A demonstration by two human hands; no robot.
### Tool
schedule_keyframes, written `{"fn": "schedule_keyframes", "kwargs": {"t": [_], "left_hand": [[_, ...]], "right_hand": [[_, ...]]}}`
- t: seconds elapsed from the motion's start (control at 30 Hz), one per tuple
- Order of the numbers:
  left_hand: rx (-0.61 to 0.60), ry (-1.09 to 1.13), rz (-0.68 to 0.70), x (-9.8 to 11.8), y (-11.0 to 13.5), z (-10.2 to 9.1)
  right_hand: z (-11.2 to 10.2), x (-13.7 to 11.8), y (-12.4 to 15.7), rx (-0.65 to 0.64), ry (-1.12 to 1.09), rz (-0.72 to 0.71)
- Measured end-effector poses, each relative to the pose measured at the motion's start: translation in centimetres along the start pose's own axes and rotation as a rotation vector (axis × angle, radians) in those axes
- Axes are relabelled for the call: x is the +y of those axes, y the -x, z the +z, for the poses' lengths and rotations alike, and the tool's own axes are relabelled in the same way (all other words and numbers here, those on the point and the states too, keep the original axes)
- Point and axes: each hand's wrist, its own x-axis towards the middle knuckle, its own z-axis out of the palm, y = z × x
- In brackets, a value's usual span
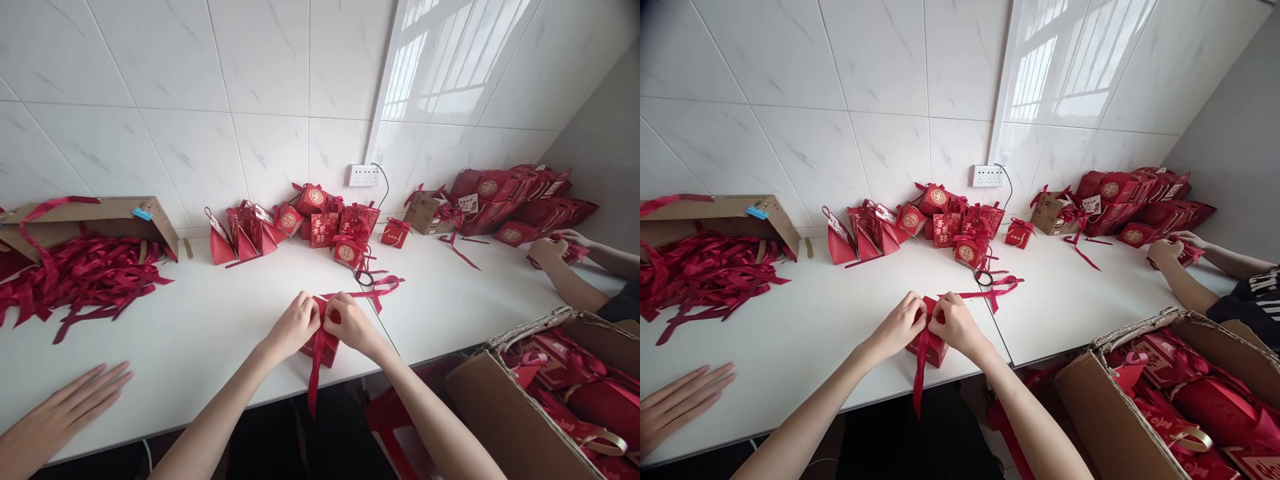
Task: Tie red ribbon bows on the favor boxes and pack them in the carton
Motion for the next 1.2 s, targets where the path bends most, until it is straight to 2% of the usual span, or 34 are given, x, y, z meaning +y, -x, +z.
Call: {"fn": "schedule_keyframes", "kwargs": {"t": [0.1, 0.2, 0.4, 0.63, 0.7, 0.93, 1.07, 1.2], "left_hand": [[0.058, 0.054, -0.025, -0.1, 0.3, 0.5], [0.073, 0.083, -0.022, -0.2, 0.5, 0.7], [0.076, 0.059, -0.015, -0.1, 0.6, 0.6], [-0.071, -0.042, 0.001, 0.9, 0.1, -0.2], [-0.072, -0.081, -0.006, 1.1, 0.1, -0.1], [0.217, 0.005, -0.264, 1.8, 0.2, 1.4], [0.249, 0.12, -0.365, 2.5, 0.1, 1.7], [0.313, 0.202, -0.452, 2.8, 0.2, 1.8]], "right_hand": [[0.3, 0.8, 0.3, 0.024, -0.128, -0.053], [0.5, 1.1, 0.5, 0.062, -0.137, -0.092], [0.2, 1.8, 0.4, 0.005, -0.208, -0.108], [0.5, 2.5, 0.6, 0.048, -0.236, -0.201], [0.5, 2.6, 0.6, 0.044, -0.245, -0.207], [0.1, 2.5, 0.7, 0.019, -0.217, -0.225], [-0.1, 1.8, 0.6, -0.024, -0.184, -0.193], [-0.2, 1.7, 0.6, -0.01, -0.387, -0.055]]}}
